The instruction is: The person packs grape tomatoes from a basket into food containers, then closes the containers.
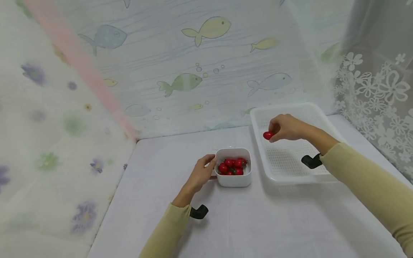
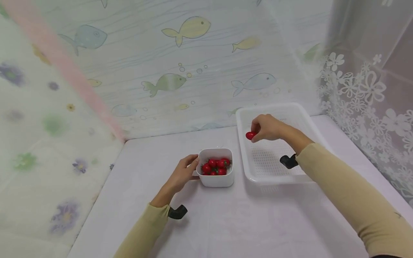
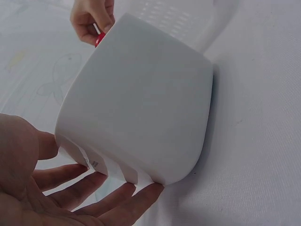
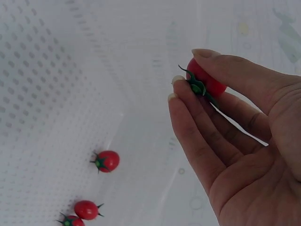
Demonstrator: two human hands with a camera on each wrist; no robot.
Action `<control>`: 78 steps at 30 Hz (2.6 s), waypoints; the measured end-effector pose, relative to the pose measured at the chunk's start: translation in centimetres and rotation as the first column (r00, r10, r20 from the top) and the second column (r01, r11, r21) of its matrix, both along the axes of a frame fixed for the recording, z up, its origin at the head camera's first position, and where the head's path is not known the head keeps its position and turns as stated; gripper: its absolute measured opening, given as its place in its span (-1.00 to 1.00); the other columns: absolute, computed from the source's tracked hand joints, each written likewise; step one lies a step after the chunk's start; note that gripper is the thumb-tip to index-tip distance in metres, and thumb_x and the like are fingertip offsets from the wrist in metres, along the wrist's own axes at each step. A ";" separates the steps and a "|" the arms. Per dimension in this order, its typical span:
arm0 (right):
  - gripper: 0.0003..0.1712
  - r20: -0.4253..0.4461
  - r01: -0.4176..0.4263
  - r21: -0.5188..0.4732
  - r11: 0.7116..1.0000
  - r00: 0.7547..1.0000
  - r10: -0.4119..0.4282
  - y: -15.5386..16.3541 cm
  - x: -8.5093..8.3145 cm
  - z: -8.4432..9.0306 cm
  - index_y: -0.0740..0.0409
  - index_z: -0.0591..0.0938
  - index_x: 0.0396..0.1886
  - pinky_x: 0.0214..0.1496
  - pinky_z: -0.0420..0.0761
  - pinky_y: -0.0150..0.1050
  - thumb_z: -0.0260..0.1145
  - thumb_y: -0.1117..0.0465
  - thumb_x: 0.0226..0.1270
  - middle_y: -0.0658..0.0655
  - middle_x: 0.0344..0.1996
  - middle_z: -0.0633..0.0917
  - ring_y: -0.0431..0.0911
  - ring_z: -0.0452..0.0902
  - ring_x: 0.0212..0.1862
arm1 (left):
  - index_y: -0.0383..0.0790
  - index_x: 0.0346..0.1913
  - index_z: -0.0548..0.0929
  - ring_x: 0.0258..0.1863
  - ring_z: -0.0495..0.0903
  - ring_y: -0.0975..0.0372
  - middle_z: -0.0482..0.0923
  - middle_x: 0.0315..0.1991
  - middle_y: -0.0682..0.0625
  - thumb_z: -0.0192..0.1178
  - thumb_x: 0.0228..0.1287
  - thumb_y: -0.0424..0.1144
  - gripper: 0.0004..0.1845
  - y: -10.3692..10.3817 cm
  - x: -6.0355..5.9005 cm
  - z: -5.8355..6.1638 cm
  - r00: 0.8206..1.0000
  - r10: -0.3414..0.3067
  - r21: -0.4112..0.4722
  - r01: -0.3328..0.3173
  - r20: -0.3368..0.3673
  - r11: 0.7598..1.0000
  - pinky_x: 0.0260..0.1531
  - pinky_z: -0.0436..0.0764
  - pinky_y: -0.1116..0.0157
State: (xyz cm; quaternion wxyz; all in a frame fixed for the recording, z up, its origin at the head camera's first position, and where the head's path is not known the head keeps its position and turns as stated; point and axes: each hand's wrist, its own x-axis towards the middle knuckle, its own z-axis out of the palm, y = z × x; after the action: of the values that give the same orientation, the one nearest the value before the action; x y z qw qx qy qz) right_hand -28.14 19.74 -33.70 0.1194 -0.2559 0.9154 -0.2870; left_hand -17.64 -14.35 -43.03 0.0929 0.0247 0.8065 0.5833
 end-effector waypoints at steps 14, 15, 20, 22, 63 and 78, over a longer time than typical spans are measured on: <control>-0.78 0.019 -0.066 -0.039 0.997 0.998 0.067 -2.0 2.9 1.4 0.25 0.68 -0.26 -0.15 0.73 -0.15 0.56 0.28 0.19 0.14 -0.26 0.75 -0.03 0.70 -0.22 | -0.31 0.45 0.39 0.36 0.45 -0.17 0.28 0.50 -0.26 -0.02 0.65 -0.12 -0.52 -0.2 -0.2 0.1 1.000 -0.010 0.014 0.010 -0.007 1.000 -0.05 0.77 0.06; -0.78 0.017 -0.073 -0.043 0.996 0.997 0.074 -2.2 3.1 1.4 0.25 0.68 -0.26 -0.16 0.74 -0.15 0.56 0.28 0.19 0.14 -0.26 0.75 -0.03 0.69 -0.22 | -0.31 0.45 0.39 0.36 0.45 -0.17 0.28 0.50 -0.26 -0.03 0.66 -0.12 -0.52 -0.2 -0.2 0.1 1.000 -0.012 0.015 0.012 -0.006 1.000 -0.05 0.77 0.06; -0.81 0.012 -0.093 -0.056 0.994 0.995 0.094 -3.2 4.1 1.4 0.22 0.69 -0.26 -0.16 0.75 -0.19 0.55 0.30 0.20 0.10 -0.29 0.75 -0.05 0.67 -0.25 | -0.30 0.46 0.38 0.36 0.45 -0.17 0.28 0.50 -0.26 -0.01 0.65 -0.11 -0.51 -0.2 -0.2 0.1 1.000 -0.010 0.012 0.010 -0.001 1.000 -0.04 0.77 0.06; -0.82 0.014 -0.104 -0.063 0.993 0.994 0.105 -3.6 4.5 1.2 0.22 0.69 -0.26 -0.15 0.75 -0.21 0.55 0.30 0.20 0.08 -0.30 0.76 -0.08 0.67 -0.26 | -0.31 0.46 0.38 0.36 0.45 -0.18 0.27 0.50 -0.27 -0.01 0.65 -0.11 -0.50 -0.2 -0.2 0.1 1.000 -0.010 0.013 0.010 -0.001 1.000 -0.04 0.77 0.05; -0.78 -0.052 -0.208 -0.189 0.960 0.978 0.202 -12.6 7.7 -3.3 0.32 0.67 -0.15 -0.12 0.77 -0.24 0.49 0.41 0.22 0.12 -0.28 0.76 -0.14 0.67 -0.28 | -0.29 0.45 0.40 0.35 0.45 -0.15 0.29 0.50 -0.24 -0.02 0.66 -0.11 -0.52 0.0 -0.1 0.1 1.000 -0.009 0.008 0.009 0.003 1.000 -0.07 0.78 0.09; -0.74 -0.113 -0.251 -0.103 0.962 0.964 0.240 -14.0 7.4 -5.4 0.24 0.69 -0.15 -0.14 0.74 -0.32 0.55 0.33 0.21 0.06 -0.30 0.73 -0.15 0.62 -0.26 | -0.29 0.43 0.42 0.37 0.43 -0.18 0.29 0.49 -0.26 0.00 0.65 -0.12 -0.53 0.1 -0.3 0.0 1.000 -0.007 0.016 0.007 -0.004 1.000 -0.01 0.74 -0.04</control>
State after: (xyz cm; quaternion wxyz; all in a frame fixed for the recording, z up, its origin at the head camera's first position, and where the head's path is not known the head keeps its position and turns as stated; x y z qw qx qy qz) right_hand -20.74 5.70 -39.10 0.0931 -0.3881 0.8631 -0.3095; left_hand -17.95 -14.27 -43.08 0.0931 0.0294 0.8018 0.5896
